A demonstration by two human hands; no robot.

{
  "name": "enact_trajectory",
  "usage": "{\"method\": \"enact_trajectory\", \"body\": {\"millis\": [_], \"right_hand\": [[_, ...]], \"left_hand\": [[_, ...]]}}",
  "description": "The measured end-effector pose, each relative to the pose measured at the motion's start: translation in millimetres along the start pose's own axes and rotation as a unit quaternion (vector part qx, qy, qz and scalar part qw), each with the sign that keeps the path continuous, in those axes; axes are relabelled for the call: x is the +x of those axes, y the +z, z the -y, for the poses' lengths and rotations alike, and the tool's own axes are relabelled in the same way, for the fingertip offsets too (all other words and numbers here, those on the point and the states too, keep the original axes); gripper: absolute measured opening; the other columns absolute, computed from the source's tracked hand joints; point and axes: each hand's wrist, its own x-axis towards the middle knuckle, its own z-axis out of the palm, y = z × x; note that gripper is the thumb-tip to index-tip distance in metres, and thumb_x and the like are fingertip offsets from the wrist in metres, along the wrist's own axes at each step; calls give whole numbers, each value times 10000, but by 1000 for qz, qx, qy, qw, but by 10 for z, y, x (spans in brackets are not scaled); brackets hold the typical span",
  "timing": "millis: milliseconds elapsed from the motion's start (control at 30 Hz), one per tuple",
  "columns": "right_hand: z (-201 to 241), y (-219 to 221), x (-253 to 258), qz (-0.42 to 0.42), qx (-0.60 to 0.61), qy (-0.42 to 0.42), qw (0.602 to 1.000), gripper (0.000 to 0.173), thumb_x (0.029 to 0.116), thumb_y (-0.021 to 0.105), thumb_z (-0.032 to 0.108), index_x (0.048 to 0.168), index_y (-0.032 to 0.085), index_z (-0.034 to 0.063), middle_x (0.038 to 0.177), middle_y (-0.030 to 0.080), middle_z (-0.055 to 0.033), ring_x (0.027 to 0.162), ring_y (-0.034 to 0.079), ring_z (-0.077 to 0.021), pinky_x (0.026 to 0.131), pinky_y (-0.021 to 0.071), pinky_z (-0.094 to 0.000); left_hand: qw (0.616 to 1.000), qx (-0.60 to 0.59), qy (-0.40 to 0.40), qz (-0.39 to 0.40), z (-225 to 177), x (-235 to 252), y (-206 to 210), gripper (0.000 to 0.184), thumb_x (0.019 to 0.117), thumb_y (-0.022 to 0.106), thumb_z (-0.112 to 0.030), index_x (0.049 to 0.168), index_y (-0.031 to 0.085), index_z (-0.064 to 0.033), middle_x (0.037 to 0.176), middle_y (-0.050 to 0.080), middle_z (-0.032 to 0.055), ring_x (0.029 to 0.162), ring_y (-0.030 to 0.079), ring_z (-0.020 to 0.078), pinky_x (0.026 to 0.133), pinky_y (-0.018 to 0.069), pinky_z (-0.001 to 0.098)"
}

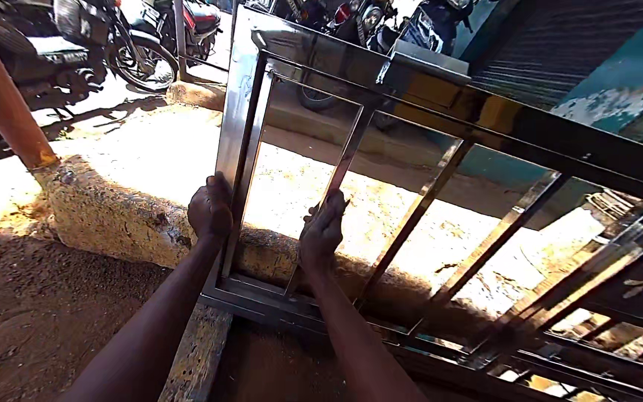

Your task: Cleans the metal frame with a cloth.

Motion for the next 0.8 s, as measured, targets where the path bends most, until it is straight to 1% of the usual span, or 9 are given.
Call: {"method": "enact_trajectory", "body": {"millis": [67,167,233,300,367,467,567,667,800], "right_hand": [[-455,-46,-414,21,-47,-42,998,411,1065,395,253,1244,621,-40,943,686,-131,819,684,-216,756,593,-421],[-17,-88,162,8,-56,-136,989,261,1014,482,135,1046,660,-53,1097,638,-201,1099,596,-321,982,487,-459],[623,-76,863,-20,-19,-143,989,296,1052,519,168,1144,675,-65,1059,653,-200,995,626,-288,901,520,-441],[1097,-31,1357,-45,38,-112,992,275,1052,558,244,1064,662,-10,797,633,-88,686,632,-178,671,559,-390],[1043,-19,1342,-22,105,-94,990,245,1052,578,278,1072,649,44,708,587,-26,564,572,-129,559,529,-351],[349,-53,554,54,78,-45,994,326,1088,477,291,1329,583,98,738,576,-67,523,534,-181,469,506,-391],[-139,-52,89,66,-12,-54,996,281,1043,463,210,1181,622,25,837,635,-83,692,632,-197,641,569,-415],[251,-101,538,57,0,-98,994,304,1061,467,200,1120,629,-51,969,623,-178,924,623,-290,855,527,-479],[1140,10,1323,-81,64,-102,989,357,1069,512,214,1323,546,-35,1122,656,-150,996,659,-188,905,549,-368]], "left_hand": [[1000,1,0,-6,-15,3,13,808,1021,135,-645,851,613,-16,815,623,179,837,642,370,731,475,623],[1000,-3,11,-16,-21,4,14,785,1037,173,-605,844,628,5,785,624,185,805,643,380,715,475,621],[1000,-4,13,-20,-19,8,15,769,1042,188,-601,828,628,-8,747,615,160,764,636,352,694,473,603],[1000,-5,16,-22,-7,22,41,770,1048,181,-603,841,639,-20,748,614,147,765,631,332,699,473,594],[1000,6,10,-16,2,25,36,769,1060,155,-569,866,649,-13,793,637,169,830,650,356,747,477,619],[1000,3,4,-10,0,30,23,767,1063,146,-561,867,648,-15,804,641,175,845,654,359,756,479,615],[1000,-2,18,-2,34,6,4,765,1061,151,-547,868,639,10,804,632,187,844,645,371,754,472,615],[1000,-6,13,-1,45,-17,-5,747,1070,166,-525,849,639,10,799,637,192,841,650,376,754,475,618],[1000,-17,-1,-8,54,0,30,741,1073,185,-540,837,645,-9,760,629,156,795,648,324,736,480,593]]}}
